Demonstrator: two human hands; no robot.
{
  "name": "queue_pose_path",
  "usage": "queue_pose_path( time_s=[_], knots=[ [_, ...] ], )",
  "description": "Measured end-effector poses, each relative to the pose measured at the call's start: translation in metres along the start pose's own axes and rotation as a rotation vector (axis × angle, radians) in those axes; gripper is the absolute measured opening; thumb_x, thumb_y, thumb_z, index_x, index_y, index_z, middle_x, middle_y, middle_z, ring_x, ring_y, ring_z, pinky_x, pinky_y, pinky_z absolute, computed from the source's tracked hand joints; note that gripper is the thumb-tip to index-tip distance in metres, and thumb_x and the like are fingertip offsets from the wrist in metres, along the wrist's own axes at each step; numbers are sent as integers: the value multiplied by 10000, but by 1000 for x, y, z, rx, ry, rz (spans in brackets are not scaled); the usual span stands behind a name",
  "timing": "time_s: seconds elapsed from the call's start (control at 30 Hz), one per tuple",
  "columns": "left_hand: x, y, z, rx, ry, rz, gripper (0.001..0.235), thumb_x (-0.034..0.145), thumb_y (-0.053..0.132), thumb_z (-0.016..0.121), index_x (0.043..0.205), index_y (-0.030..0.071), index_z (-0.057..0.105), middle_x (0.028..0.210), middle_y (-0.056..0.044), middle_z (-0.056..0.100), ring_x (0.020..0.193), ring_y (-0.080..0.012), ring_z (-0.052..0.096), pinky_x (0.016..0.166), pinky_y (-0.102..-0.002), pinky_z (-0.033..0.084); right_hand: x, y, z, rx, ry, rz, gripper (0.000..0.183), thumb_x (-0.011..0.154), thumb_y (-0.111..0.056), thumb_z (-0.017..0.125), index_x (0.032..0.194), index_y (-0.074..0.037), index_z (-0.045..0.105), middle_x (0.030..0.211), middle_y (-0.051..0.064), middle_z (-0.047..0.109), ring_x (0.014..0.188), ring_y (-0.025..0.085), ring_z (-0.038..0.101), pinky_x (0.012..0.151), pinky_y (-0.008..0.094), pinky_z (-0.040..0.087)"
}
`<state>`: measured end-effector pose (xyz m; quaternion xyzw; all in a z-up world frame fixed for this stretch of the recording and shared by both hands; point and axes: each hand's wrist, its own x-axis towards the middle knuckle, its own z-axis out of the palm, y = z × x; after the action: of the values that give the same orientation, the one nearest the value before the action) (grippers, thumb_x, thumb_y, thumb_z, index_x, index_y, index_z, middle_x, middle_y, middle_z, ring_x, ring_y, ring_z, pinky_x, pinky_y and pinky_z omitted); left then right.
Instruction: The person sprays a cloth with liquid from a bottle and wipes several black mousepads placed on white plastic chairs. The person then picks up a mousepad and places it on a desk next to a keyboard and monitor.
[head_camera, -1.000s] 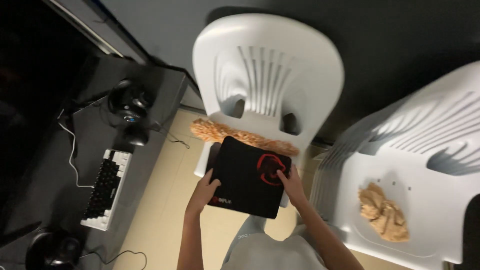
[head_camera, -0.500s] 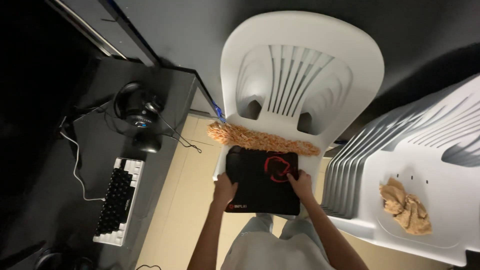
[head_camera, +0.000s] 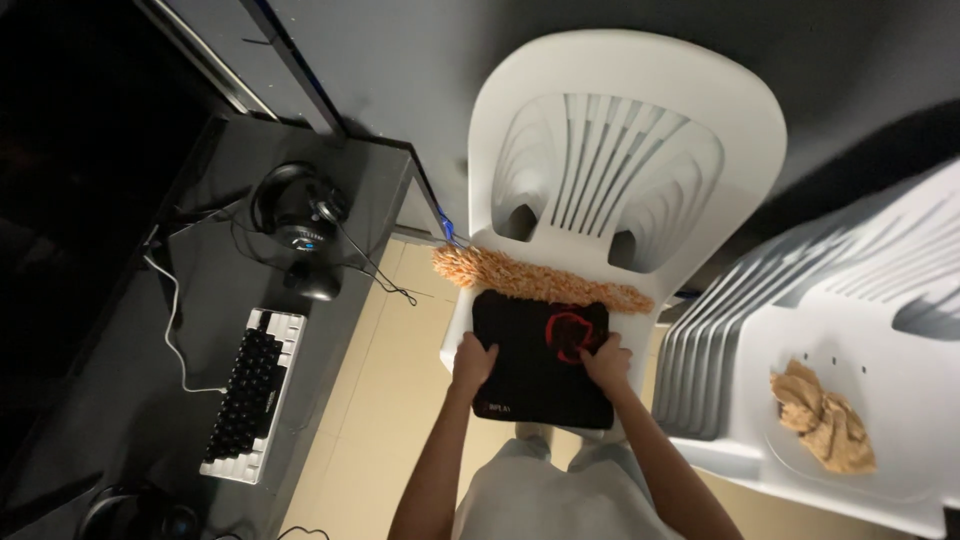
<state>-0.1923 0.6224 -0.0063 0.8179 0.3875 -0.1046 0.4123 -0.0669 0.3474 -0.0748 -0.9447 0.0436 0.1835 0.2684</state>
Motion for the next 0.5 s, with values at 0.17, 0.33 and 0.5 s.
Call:
queue_pose_path(
  time_s=[0.17, 0.33, 0.5],
  knots=[
    [-2, 8, 1, -54, -16, -26, 688, 867, 433, 753, 1250, -90, 523, 1189, -302, 676, 1098, -428, 681, 938, -465, 561, 23, 26, 16, 9, -36, -6, 901, 775, -428, 839, 1417, -22, 354, 1272, 393, 528, 1139, 566, 561, 967, 604, 498],
    [-4, 15, -8, -185, -79, -138, 747, 845, 451, 765, 1277, -101, 508, 1168, -278, 681, 1046, -400, 715, 884, -466, 592, 64, 74, 64, -37, 4, -112, 855, 784, -569, 852, 1202, 102, 527, 1091, 350, 690, 1044, 505, 683, 896, 528, 576],
    [28, -7, 11, -161, -212, -194, 737, 840, 554, 712, 1120, -127, 677, 1027, -259, 736, 910, -387, 747, 810, -483, 590, 41, 42, 13, 135, -208, -40, 732, 751, -621, 748, 1019, 59, 721, 961, 300, 747, 965, 439, 753, 834, 513, 587]
  ],
)
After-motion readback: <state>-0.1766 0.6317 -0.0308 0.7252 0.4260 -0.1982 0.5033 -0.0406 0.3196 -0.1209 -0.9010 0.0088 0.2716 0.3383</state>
